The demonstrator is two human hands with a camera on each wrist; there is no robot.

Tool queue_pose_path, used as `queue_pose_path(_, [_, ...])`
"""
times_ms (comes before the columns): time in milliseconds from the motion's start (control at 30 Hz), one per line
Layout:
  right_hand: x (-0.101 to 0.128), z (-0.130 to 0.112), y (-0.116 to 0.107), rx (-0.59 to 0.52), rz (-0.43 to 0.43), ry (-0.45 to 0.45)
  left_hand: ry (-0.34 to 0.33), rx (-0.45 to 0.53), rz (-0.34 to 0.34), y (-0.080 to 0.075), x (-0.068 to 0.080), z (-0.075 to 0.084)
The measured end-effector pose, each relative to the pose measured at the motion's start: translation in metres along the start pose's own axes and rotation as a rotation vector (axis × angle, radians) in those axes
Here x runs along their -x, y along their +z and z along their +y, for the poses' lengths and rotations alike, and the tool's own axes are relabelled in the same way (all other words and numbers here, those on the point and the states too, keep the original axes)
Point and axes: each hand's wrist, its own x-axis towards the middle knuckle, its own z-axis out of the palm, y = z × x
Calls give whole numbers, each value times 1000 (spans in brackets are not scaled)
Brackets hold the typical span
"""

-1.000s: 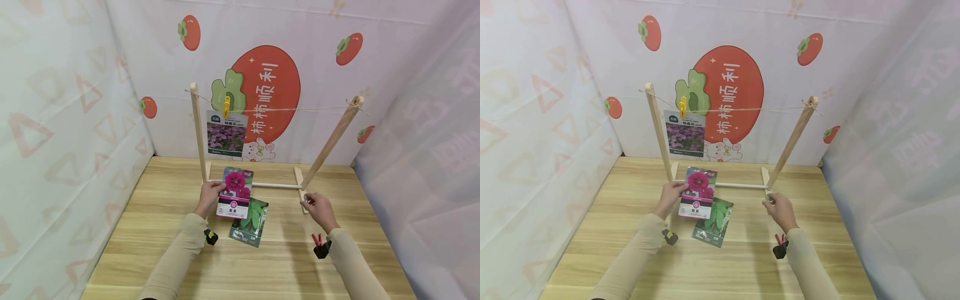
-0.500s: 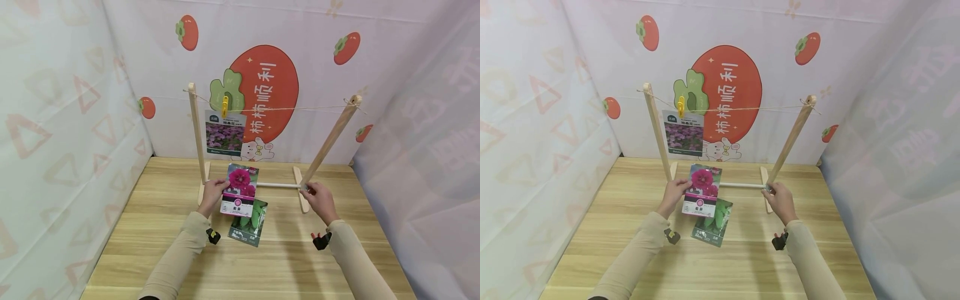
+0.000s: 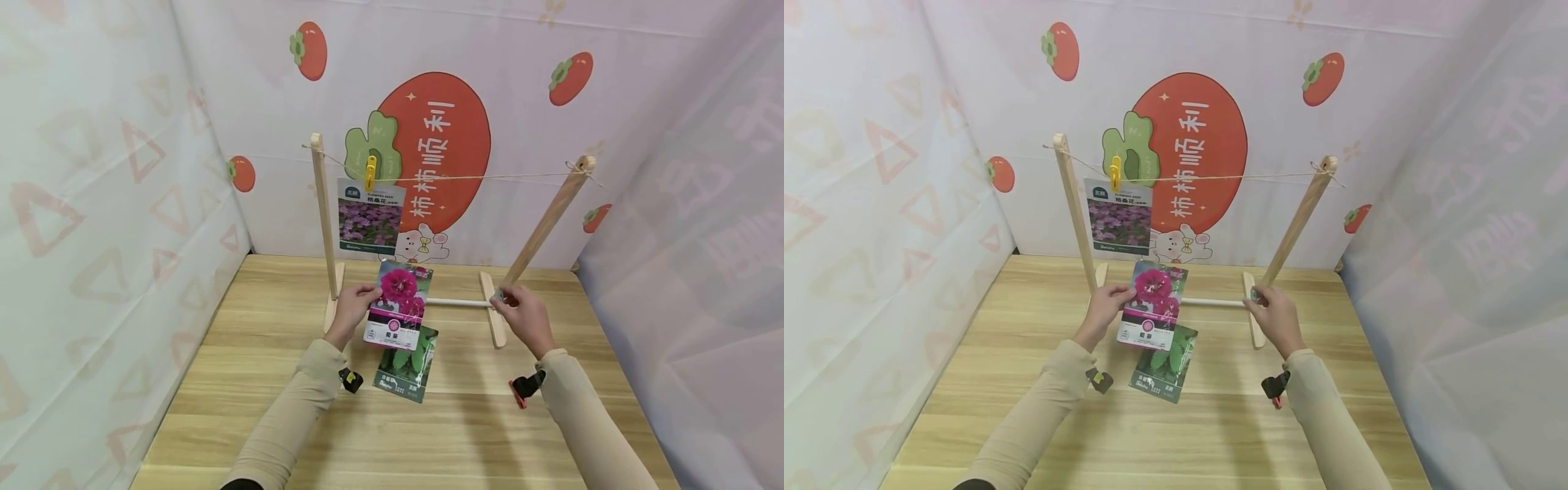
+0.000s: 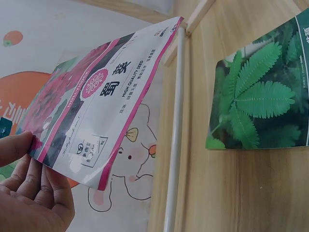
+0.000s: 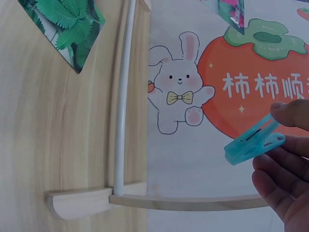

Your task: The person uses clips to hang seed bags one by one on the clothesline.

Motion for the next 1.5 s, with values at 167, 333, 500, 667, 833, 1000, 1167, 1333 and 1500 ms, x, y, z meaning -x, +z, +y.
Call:
queue_pose_path(167, [-7, -6, -1, 4, 9, -12, 9, 9, -20, -1, 1, 6])
queue_pose_path(333, [-13, -13, -2, -11, 36, -32, 20, 10, -29, -1, 2, 13])
queue_pose_path(500, [-17, -19, -6, -41, 78, -46, 24, 5, -41, 1, 4, 20])
queue_pose_path(667, [-22, -21, -10, -58, 129, -99, 30, 23, -43, 2, 6, 26])
queue_pose_path(833, [-27, -25, -14, -69, 165, -140, 44, 36, -52, 3, 9, 35])
queue_pose_path(1000, [-31, -29, -17, -82, 182, -138, 59, 45, -66, 3, 11, 43])
queue_pose_path(1167, [-35, -33, -22, -127, 199, -133, 67, 62, -76, 4, 11, 50])
queue_pose_path(1333, [-41, -39, -29, -146, 223, -142, 79, 75, -74, 6, 11, 54])
queue_pose_path(1500, [-46, -43, -35, -146, 240, -173, 118, 80, -65, 7, 12, 59])
